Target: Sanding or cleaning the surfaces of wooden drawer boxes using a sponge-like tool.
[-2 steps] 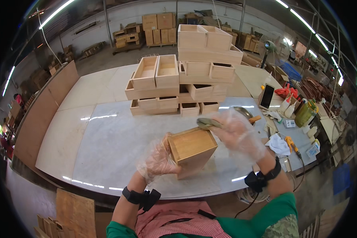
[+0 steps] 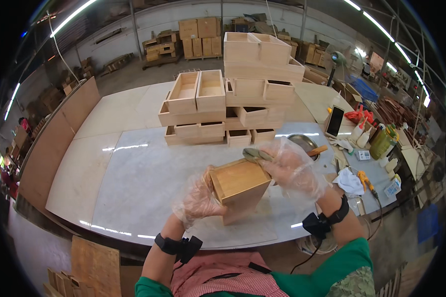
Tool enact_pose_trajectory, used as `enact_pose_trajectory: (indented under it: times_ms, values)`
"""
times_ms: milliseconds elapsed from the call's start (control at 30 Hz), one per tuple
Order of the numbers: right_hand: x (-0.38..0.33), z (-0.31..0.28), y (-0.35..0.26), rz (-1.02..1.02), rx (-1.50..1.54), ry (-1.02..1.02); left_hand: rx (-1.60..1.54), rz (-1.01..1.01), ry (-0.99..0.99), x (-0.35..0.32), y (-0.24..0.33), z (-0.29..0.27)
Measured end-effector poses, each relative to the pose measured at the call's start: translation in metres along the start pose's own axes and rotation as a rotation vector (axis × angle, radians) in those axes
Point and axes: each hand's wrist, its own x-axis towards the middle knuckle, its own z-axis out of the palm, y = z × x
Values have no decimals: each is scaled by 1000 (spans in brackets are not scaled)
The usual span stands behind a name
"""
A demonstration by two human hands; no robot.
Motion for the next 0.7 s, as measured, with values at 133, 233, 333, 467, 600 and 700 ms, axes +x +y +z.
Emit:
enact_pose_trajectory:
  times_ms: [133, 233, 333, 467, 600, 700]
  values:
    - [-25, -1, 8, -516, -536, 184, -45, 126, 62, -1, -10, 6]
    - [-38, -9, -13, -238, -575, -26, -169, 68, 29, 0, -13, 3]
    - [-7, -1, -17, -376, -461, 42, -157, 50, 37, -3, -9, 5]
    - [37, 43, 4, -753, -352, 66, -194, 11, -17, -2, -10, 4]
    - [5, 46, -23, -521, -408, -274, 271, 117, 93, -1, -14, 8]
    - [-38, 29, -40, -409, -645, -491, -65, 97, 207, 0, -37, 10]
